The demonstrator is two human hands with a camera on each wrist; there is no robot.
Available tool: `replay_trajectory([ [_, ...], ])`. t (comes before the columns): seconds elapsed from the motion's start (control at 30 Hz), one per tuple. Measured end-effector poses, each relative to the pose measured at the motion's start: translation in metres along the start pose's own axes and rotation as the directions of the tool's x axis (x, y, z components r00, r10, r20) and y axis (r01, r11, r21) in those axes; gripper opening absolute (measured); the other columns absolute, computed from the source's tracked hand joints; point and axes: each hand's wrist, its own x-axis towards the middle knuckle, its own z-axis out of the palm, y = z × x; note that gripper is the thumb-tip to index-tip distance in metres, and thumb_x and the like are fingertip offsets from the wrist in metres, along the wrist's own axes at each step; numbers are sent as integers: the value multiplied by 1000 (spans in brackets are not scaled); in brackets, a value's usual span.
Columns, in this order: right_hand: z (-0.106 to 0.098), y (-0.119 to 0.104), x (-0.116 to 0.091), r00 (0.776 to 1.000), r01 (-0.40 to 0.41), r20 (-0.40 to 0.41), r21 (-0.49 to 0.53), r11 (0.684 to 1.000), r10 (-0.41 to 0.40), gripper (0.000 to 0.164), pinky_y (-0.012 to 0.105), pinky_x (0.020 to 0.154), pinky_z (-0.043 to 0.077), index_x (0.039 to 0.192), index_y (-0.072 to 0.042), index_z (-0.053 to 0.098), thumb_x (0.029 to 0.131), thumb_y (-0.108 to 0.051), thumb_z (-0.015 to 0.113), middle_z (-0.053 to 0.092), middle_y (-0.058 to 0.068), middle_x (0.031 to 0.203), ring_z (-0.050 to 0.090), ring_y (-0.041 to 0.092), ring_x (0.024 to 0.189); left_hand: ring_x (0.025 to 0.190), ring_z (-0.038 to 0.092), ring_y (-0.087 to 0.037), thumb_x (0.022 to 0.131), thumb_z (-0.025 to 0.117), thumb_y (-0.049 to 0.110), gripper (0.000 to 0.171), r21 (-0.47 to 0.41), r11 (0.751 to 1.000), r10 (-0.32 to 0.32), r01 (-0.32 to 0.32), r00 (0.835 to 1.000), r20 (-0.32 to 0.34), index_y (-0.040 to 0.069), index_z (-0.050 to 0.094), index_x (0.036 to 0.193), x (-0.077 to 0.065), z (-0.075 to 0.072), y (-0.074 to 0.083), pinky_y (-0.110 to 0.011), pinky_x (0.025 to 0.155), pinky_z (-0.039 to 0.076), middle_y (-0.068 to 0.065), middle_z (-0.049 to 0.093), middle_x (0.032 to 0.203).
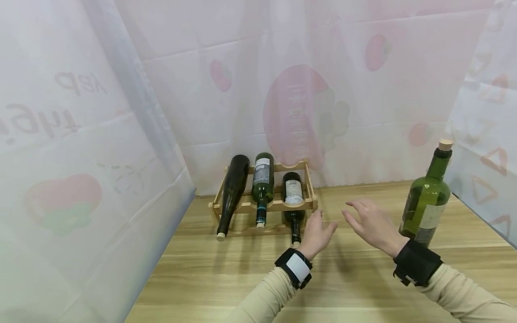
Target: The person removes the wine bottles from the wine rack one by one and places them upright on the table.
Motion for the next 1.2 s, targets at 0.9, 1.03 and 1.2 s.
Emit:
replay_trajectory([
  [0.9, 37, -20, 20, 985, 167, 28, 57, 984, -169, 53, 55, 94, 48, 128, 9, 56, 81, -8, 72, 57, 28, 131, 57, 44, 116, 118, 55, -31, 94, 61, 26, 54, -11, 1000, -13, 13, 998, -57, -1, 45, 138, -6, -21, -28, -43, 94, 50, -18, 56, 128],
  [1.03, 43, -23, 25, 984, 173, 27, 62, 983, -175, 54, 54, 97, 47, 129, 9, 55, 81, -8, 73, 54, 27, 135, 55, 43, 121, 118, 55, -34, 93, 61, 24, 52, -35, 999, -26, 23, 995, -91, -3, 47, 135, -7, -26, -31, -44, 95, 49, -19, 58, 125],
  [1.2, 51, -27, 29, 980, 191, 42, 56, 980, -194, 52, 52, 100, 45, 128, 10, 55, 83, -10, 71, 55, 27, 134, 54, 42, 122, 117, 55, -35, 91, 60, 24, 51, -64, 997, -46, 38, 991, -126, -4, 48, 132, -9, -33, -41, -45, 96, 48, -22, 58, 124],
])
